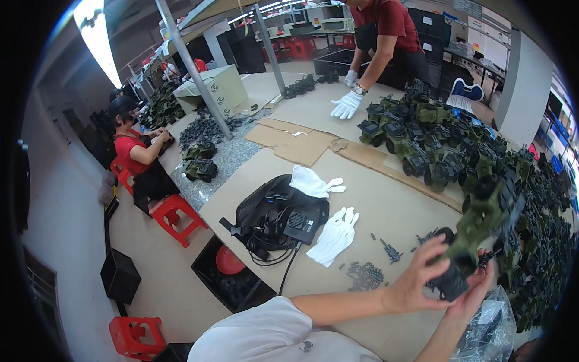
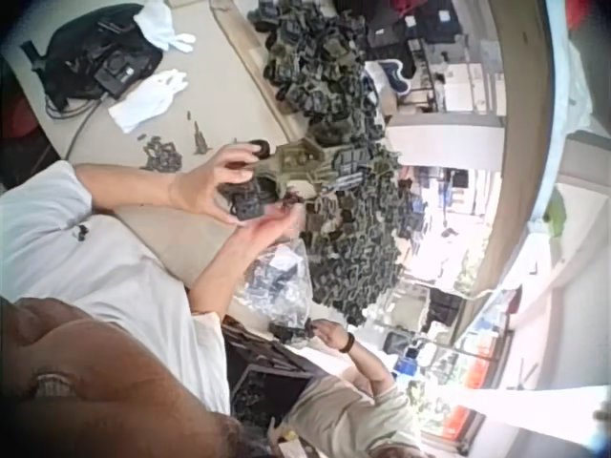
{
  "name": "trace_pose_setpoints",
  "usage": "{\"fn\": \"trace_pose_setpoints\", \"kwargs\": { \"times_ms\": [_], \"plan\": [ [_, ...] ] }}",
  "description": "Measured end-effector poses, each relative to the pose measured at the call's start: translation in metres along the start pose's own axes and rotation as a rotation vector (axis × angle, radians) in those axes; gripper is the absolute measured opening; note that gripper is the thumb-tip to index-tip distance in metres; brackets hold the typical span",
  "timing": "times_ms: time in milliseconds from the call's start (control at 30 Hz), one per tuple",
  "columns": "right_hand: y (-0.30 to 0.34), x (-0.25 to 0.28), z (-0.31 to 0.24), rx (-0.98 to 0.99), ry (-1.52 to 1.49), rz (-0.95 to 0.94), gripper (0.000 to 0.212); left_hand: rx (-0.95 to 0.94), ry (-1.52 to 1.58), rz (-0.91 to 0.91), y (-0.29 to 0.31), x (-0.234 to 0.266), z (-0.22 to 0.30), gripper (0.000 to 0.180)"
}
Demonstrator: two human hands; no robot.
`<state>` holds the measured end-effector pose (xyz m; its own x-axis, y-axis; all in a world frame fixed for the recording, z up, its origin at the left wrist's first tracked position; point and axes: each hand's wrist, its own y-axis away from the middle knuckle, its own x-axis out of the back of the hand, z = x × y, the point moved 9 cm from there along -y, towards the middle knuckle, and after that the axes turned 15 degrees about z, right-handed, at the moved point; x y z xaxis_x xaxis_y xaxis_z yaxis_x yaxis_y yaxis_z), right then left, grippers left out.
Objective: The person assembles small green toy vehicles by hand. They pick up individual grey plastic components from a table, attach them to the vehicle bodies, and place the completed units into a black crate. The process involves repetitive handling of small parts and vehicle bodies.
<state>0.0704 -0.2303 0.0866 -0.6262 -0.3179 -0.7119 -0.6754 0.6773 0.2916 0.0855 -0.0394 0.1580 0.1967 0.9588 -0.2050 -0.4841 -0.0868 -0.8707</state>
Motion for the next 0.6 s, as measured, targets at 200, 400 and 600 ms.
{"fn": "trace_pose_setpoints", "kwargs": {
  "times_ms": [200,400,600],
  "plan": [
    [0.033,0.009,0.021,0.090,0.116,-0.098,0.043,0.156,0.122,-0.308,0.014,-0.002,0.015,0.063],
    [0.010,0.033,0.024,0.151,0.201,-0.084,0.043,0.688,0.147,-0.204,0.009,0.010,-0.027,0.059],
    [-0.007,0.074,0.023,0.391,0.613,-0.042,0.039,1.238,0.499,-0.462,0.063,0.015,-0.053,0.079]
  ]
}}
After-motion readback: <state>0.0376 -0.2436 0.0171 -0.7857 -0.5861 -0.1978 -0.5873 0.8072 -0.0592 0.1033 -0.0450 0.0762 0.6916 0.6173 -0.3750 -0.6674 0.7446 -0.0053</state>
